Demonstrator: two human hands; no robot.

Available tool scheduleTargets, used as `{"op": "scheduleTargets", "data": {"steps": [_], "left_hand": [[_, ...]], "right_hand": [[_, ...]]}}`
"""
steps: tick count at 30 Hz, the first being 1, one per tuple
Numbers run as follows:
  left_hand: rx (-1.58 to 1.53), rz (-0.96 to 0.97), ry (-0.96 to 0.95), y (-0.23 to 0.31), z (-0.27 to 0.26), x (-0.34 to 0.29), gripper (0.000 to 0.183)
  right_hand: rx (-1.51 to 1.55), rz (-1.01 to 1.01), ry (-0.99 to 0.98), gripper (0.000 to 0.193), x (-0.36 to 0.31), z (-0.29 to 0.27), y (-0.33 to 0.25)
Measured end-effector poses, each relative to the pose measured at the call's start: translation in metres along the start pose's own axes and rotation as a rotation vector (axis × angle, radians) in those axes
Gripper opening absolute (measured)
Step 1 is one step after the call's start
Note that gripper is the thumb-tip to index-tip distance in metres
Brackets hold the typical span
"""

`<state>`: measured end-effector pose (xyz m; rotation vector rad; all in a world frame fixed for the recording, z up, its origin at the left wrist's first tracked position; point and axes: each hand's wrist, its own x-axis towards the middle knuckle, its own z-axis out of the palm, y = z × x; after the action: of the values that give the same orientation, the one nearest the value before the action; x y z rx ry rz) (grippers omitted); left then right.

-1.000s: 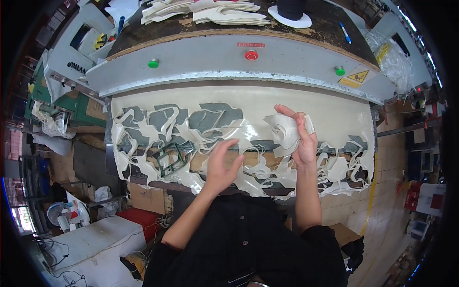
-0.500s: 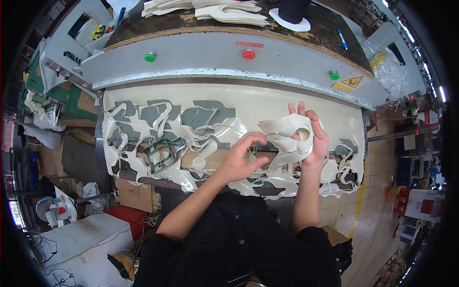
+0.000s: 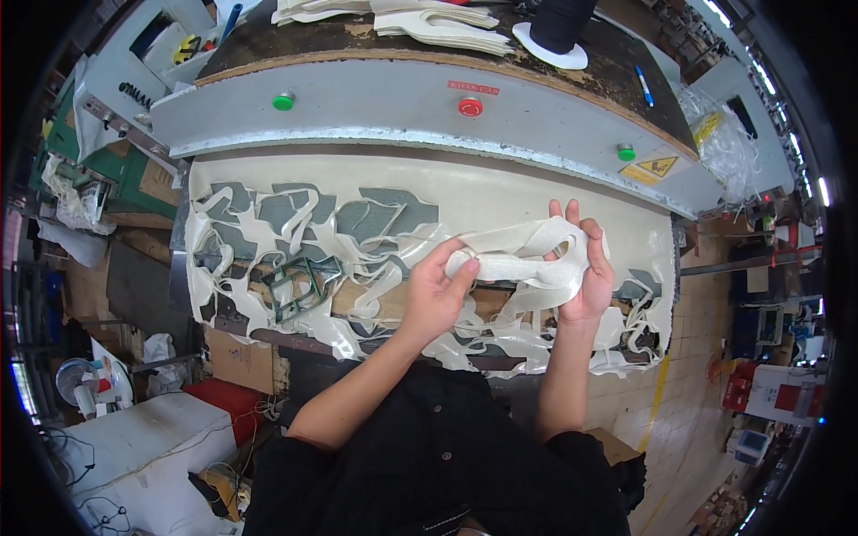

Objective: Using a metal die and a press machine to cut shoe components from a sheet of material.

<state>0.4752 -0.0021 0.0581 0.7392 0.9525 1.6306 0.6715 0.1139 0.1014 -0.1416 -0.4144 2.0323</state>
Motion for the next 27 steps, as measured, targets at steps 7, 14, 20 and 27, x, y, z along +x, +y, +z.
{"op": "scheduleTargets", "data": {"steps": [7,14,20,27], "left_hand": [[0.36,0.115,0.065,0.033,-0.01,-0.023,0.04],[0.476,0.04,0.041,0.037,-0.023,-0.034,0.031],[0.533,-0.013,0.407,-0.012,-0.125,-0.027,0.028],[0.175,-0.061,0.112,0.023,-0.124,-0.044,0.033]], "right_hand": [[-0.298,-0.134,0.049,0.022,-0.001,-0.004,0.013],[-0.383,-0.237,0.089,0.021,0.001,-0.004,0.025],[-0.412,-0.391,0.276,0.02,0.001,-0.004,0.012],[-0.613,-0.342,0.208,0.02,-0.012,-0.012,-0.03]]}}
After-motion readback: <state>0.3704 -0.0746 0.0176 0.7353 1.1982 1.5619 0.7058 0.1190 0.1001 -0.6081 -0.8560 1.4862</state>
